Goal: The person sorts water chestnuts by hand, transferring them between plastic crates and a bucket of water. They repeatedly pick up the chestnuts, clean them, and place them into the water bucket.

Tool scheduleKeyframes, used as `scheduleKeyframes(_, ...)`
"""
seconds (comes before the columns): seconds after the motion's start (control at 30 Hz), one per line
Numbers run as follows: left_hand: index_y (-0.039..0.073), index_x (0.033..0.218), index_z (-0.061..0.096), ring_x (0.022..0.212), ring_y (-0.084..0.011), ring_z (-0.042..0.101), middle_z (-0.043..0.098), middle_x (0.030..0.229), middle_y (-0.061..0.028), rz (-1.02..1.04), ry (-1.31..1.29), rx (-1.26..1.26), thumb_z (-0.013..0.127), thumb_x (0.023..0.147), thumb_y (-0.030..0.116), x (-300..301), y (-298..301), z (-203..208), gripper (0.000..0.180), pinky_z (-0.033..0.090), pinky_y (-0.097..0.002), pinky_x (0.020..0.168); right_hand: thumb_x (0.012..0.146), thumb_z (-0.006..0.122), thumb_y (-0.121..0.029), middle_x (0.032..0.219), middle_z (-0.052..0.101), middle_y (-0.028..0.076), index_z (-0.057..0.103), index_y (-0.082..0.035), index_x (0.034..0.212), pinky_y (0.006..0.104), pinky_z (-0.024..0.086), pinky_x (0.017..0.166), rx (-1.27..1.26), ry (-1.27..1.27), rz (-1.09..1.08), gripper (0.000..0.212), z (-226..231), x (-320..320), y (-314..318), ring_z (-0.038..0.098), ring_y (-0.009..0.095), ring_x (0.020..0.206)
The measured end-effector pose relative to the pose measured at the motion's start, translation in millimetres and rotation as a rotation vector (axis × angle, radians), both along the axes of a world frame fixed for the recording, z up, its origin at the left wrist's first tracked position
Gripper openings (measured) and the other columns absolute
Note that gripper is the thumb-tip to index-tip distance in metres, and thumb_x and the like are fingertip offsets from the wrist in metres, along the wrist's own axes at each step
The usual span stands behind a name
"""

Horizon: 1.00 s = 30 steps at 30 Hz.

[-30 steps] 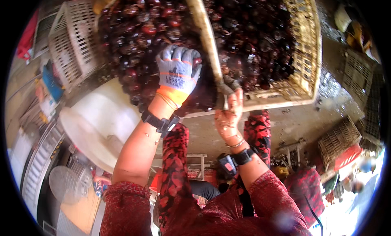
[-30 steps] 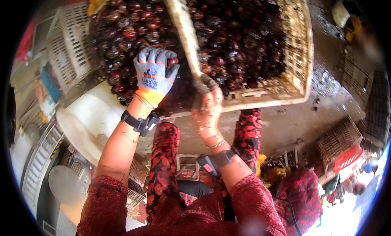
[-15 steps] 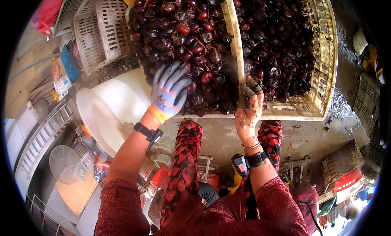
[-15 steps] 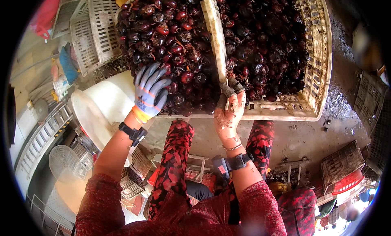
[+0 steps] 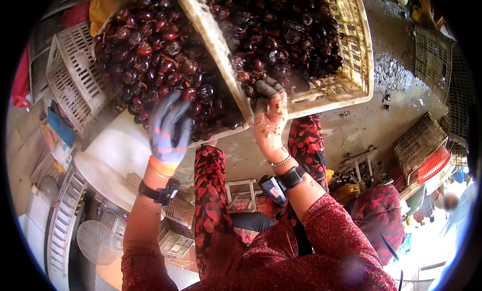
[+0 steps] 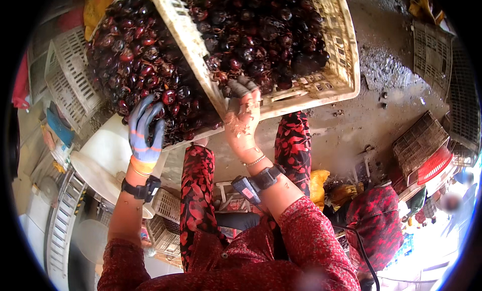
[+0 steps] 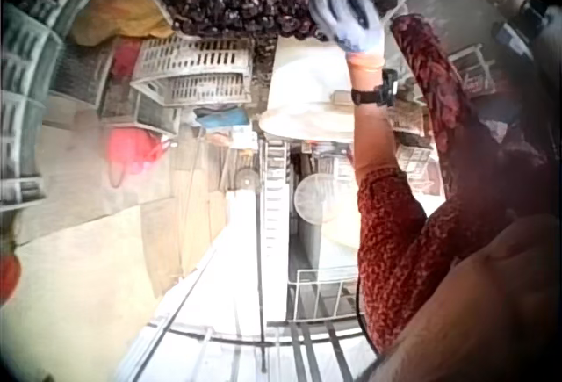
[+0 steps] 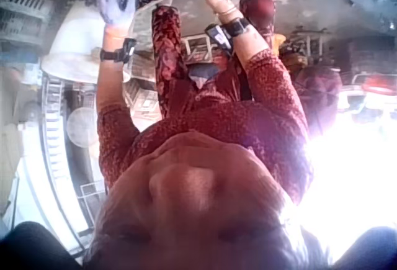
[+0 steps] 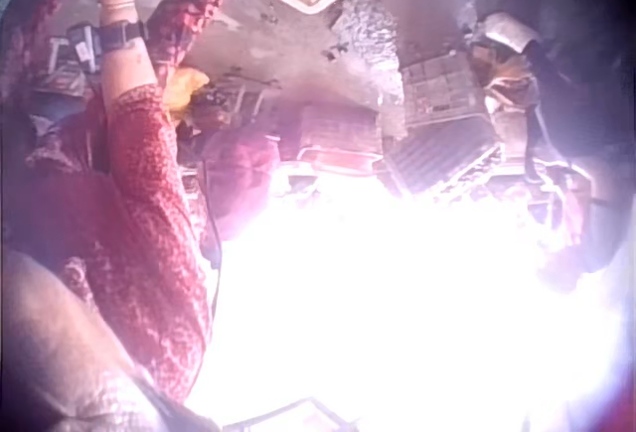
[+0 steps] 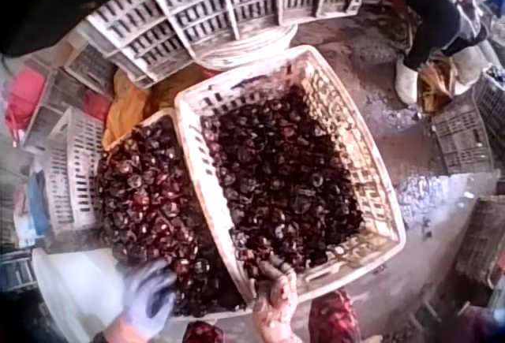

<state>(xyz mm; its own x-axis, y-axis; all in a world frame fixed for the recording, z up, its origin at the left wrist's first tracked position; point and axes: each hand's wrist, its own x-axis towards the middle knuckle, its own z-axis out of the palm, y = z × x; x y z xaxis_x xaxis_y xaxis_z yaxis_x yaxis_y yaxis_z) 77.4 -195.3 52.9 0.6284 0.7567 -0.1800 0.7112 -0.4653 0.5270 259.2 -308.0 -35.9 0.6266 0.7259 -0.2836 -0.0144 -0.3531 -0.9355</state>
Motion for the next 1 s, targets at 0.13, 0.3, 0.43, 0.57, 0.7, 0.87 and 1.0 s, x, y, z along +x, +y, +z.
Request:
scheduleKeyframes(0.13, -0.003, 0.128, 0.043, 0.124, -0.0280, 0.042, 0.044, 0.133, -0.0151, 0.257, -0.290, -0.478, 0.054, 0.082, 0.000, 103.7, 2.5, -27.3, 0.047, 0.030, -0.0345, 0.105, 0.074, 0.052, 0.012, 0.127, 0.039, 0.014, 0.044, -0.001, 0.125, 0.0316, 0.036, 0.097, -0.060, 0.061, -0.149, 0.053, -8.3, 22.2, -13.1, 0.041, 0.026, 0.117)
scheduleKeyframes(0.3, 0.029, 0.138, 0.033, 0.131, -0.0427, 0.021, 0.022, 0.144, -0.0178, -0.083, 0.318, -0.179, 0.073, 0.069, 0.025, 190.1, 10.9, -82.4, 0.079, 0.026, -0.0477, 0.106, 0.072, 0.053, 0.013, 0.132, 0.035, 0.012, 0.033, -0.002, 0.133, 0.0316, 0.037, 0.097, -0.213, 0.386, -0.328, 0.067, -3.5, 42.2, -10.8, 0.038, 0.022, 0.120)
scheduleKeyframes(0.43, 0.032, 0.134, 0.040, 0.137, -0.0350, 0.013, 0.020, 0.148, -0.0068, -0.990, 0.541, 0.052, 0.054, 0.082, 0.032, 213.6, -18.2, -106.3, 0.054, 0.009, -0.0688, 0.100, 0.081, 0.056, 0.002, 0.127, 0.044, 0.007, 0.032, -0.005, 0.135, 0.0278, 0.041, 0.090, 0.064, 0.486, -0.557, 0.060, -10.4, 63.4, -19.8, 0.049, 0.016, 0.103)
scheduleKeyframes(0.57, 0.029, 0.132, 0.044, 0.138, -0.0323, 0.009, 0.023, 0.148, -0.0021, -1.180, 0.788, -0.066, 0.041, 0.088, 0.035, 241.0, -17.8, -108.5, 0.045, 0.005, -0.0706, 0.099, 0.073, 0.049, 0.008, 0.128, 0.041, 0.010, 0.043, -0.002, 0.127, 0.0318, 0.039, 0.095, -0.156, 0.303, -0.432, 0.055, -5.4, 84.3, -17.7, 0.043, 0.023, 0.114)
scheduleKeyframes(0.7, 0.030, 0.133, 0.042, 0.138, -0.0319, 0.008, 0.022, 0.149, -0.0011, -1.221, 0.886, -0.046, 0.039, 0.089, 0.035, 246.5, -32.3, -118.8, 0.045, 0.002, -0.0710, 0.099, 0.071, 0.051, 0.007, 0.119, 0.046, 0.012, 0.050, 0.001, 0.120, 0.0340, 0.037, 0.097, -0.204, 0.255, -0.373, 0.049, -8.2, 99.3, -18.0, 0.044, 0.025, 0.112)
scheduleKeyframes(0.87, 0.020, 0.132, 0.043, 0.136, -0.0338, 0.013, 0.034, 0.142, -0.0041, -1.136, 0.806, -0.047, 0.042, 0.083, 0.032, 235.9, -45.4, -140.1, 0.050, 0.004, -0.0655, 0.104, 0.076, 0.042, 0.007, 0.123, 0.047, 0.008, 0.039, 0.000, 0.128, 0.0260, 0.038, 0.090, -0.146, 0.355, -0.293, 0.052, -8.4, 110.9, -12.5, 0.043, 0.016, 0.114)
scheduleKeyframes(1.0, 0.021, 0.106, 0.064, 0.133, -0.0294, 0.023, 0.042, 0.136, -0.0037, -1.198, 0.602, -0.091, 0.052, 0.078, 0.024, 249.0, -5.6, -126.0, 0.031, 0.012, -0.0635, 0.104, 0.076, 0.041, 0.006, 0.121, 0.046, 0.007, 0.042, 0.000, 0.124, 0.0266, 0.037, 0.093, -0.312, 0.549, -0.415, 0.048, -13.7, 113.2, -18.4, 0.044, 0.016, 0.109)
